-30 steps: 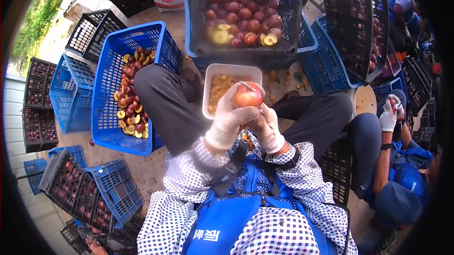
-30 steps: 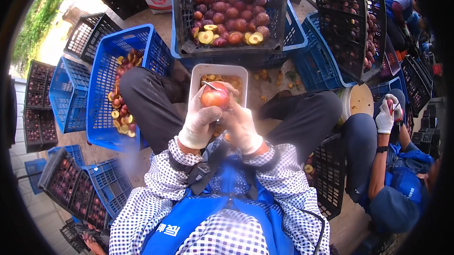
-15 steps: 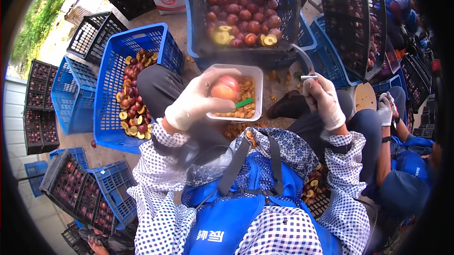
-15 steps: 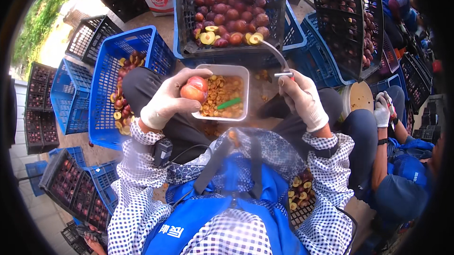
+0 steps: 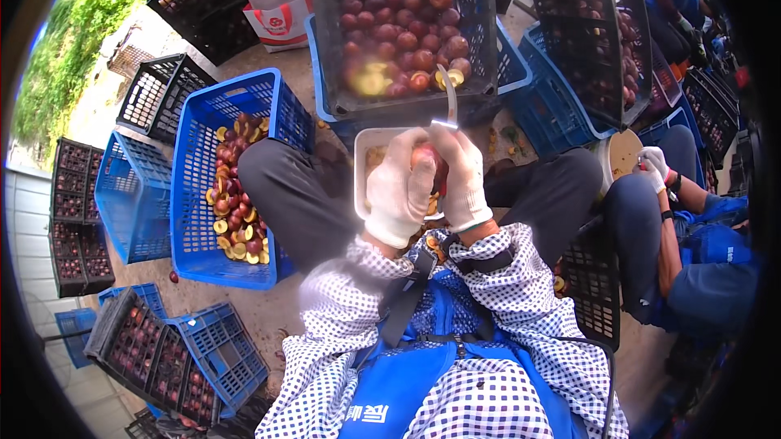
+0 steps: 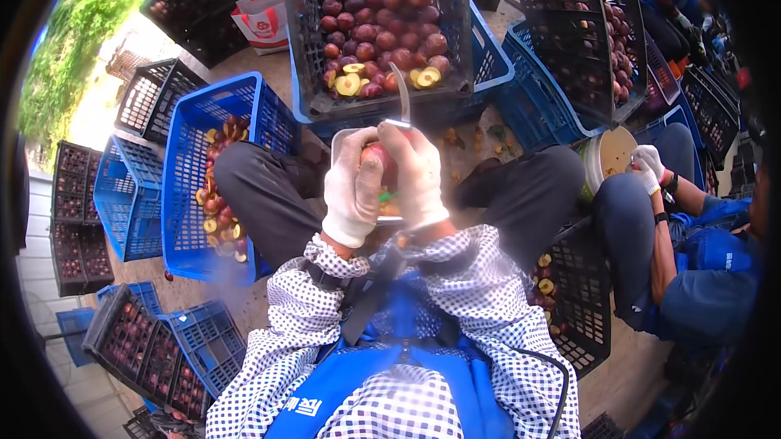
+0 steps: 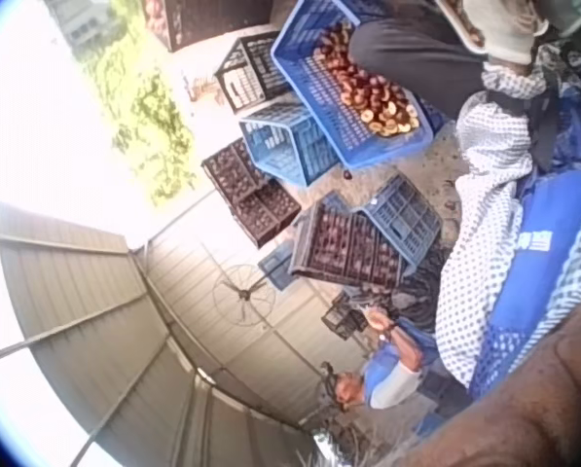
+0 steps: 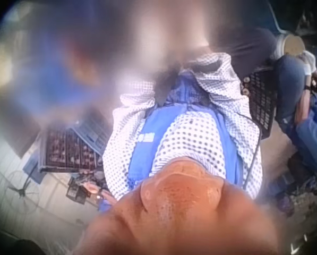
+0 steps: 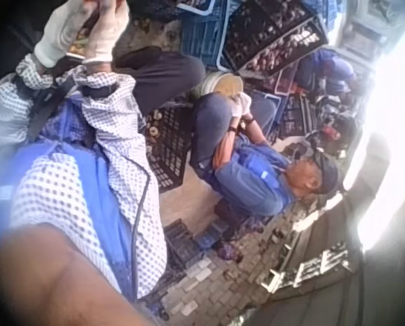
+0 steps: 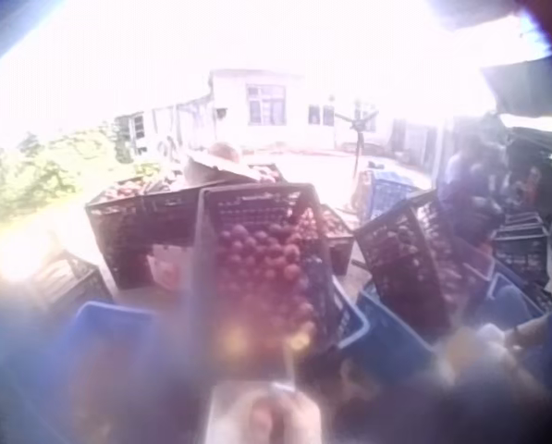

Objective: The recorder picks plums from a crate, cuts them in half with a utility knife, and places the cut fruit into a small plastic container.

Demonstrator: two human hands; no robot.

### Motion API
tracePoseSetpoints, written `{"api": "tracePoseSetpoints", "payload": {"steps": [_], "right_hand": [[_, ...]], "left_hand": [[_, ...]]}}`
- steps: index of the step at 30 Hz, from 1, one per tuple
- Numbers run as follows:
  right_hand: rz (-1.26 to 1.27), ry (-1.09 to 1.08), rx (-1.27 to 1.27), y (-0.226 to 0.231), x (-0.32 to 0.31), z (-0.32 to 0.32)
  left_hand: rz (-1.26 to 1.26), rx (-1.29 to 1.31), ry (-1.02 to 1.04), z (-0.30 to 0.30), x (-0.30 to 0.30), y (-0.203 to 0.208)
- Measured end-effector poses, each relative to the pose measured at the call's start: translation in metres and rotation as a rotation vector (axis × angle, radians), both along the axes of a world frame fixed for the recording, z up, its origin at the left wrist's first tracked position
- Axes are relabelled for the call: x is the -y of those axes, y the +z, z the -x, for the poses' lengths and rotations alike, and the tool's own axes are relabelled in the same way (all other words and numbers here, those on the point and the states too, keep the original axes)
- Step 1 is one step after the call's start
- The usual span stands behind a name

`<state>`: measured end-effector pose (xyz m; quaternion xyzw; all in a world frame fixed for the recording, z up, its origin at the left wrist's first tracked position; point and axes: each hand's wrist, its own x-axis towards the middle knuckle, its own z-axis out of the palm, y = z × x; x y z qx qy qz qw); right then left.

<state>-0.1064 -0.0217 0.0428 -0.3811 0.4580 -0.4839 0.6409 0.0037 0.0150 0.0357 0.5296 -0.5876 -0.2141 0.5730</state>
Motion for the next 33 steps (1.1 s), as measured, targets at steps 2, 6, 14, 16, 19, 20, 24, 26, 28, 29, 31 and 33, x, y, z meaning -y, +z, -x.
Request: {"api": "tracePoseSetpoints", "payload": {"steps": [2,6,14,16,19,20,24,26,28,29,31,33], "right_hand": [[-0.061,0.013,0.004,-0.014,0.001,0.008],[-0.106,0.027,-0.089,-0.004,0.006,0.014],[-0.010,-0.039,-0.082,-0.009,0.006,0.006],[0.055,-0.094,-0.143,-0.012,0.005,0.003],[0.174,-0.190,-0.231,-0.013,0.004,0.001],[0.260,-0.206,-0.199,-0.016,0.006,0.001],[0.368,-0.221,-0.202,-0.017,0.008,-0.002],[0.282,-0.153,-0.207,-0.012,0.007,-0.001],[0.526,-0.117,-0.343,-0.019,0.017,0.004],[0.779,-0.072,-0.477,-0.025,0.020,0.007],[0.819,-0.030,-0.487,-0.026,0.025,0.009],[0.146,-0.121,0.119,-0.021,0.025,0.012]], "left_hand": [[0.053,0.201,0.023,0.001,0.000,-0.014],[0.003,0.285,-0.021,0.004,0.002,-0.020],[-0.093,0.072,0.092,0.028,-0.004,-0.025],[-0.103,-0.050,0.086,0.032,-0.002,-0.018],[-0.140,-0.268,0.027,0.036,-0.002,-0.009],[-0.147,-0.350,0.009,0.037,0.001,-0.005],[-0.420,-0.734,-0.056,0.034,0.002,0.003],[-0.518,-1.029,-0.091,0.035,0.002,0.010],[-0.441,-1.240,-0.242,0.035,-0.002,0.005],[-0.449,-1.239,-0.237,0.034,-0.004,0.004],[-0.773,-1.398,-0.146,0.029,0.005,0.015],[-0.813,-1.424,-0.358,0.013,0.006,-0.014]]}}
